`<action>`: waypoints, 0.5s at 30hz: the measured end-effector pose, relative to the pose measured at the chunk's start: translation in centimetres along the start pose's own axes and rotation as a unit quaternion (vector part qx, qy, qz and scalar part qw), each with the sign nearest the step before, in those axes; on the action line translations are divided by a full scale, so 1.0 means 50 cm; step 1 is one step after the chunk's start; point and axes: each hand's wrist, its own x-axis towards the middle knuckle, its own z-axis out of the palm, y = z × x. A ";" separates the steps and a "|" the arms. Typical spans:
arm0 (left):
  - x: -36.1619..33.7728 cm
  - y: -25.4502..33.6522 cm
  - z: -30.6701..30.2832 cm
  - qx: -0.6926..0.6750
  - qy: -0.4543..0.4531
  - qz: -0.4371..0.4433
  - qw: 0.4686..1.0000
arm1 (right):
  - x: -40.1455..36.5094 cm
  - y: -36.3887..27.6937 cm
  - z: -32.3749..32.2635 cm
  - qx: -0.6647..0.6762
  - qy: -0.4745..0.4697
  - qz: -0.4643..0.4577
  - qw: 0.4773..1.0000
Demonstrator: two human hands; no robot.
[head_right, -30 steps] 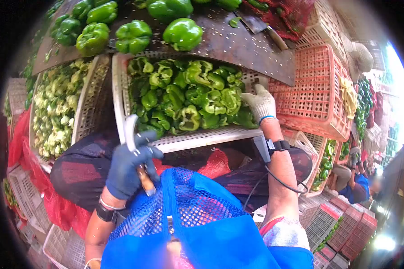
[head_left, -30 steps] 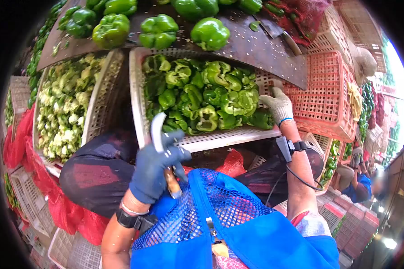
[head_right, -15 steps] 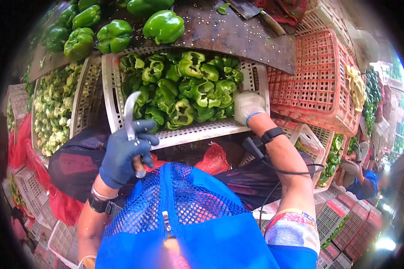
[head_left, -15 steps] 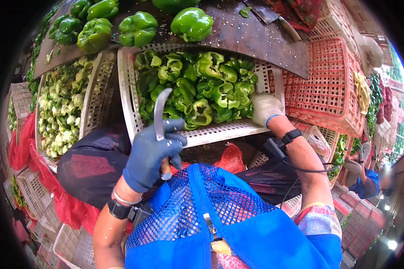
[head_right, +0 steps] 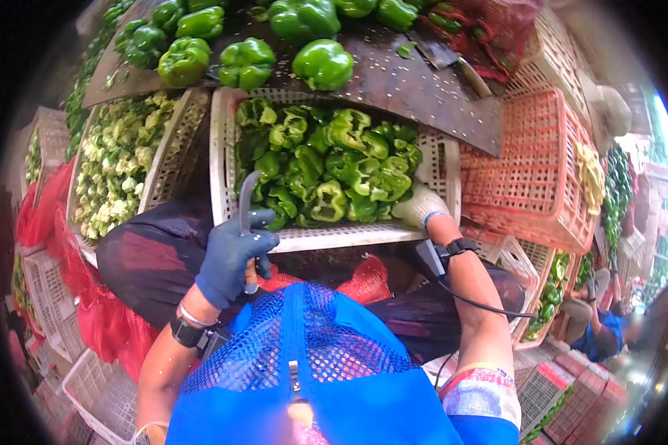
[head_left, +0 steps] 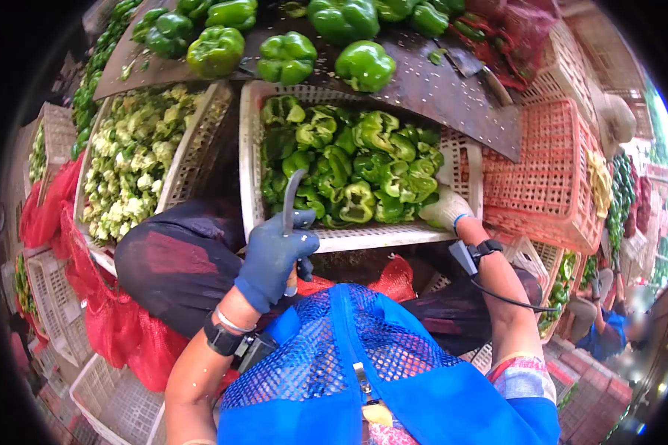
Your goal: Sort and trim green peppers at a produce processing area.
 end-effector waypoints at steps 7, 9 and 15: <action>0.052 0.034 0.041 0.110 -0.031 0.088 0.990 | -0.044 0.003 -0.088 0.052 0.039 -0.029 0.997; 0.067 0.071 0.086 0.146 -0.061 0.108 0.981 | -0.132 -0.081 -0.182 0.105 -0.044 -0.096 0.989; 0.037 0.112 0.139 -0.034 -0.182 0.107 0.977 | -0.298 -0.233 -0.225 0.539 0.064 -0.199 0.816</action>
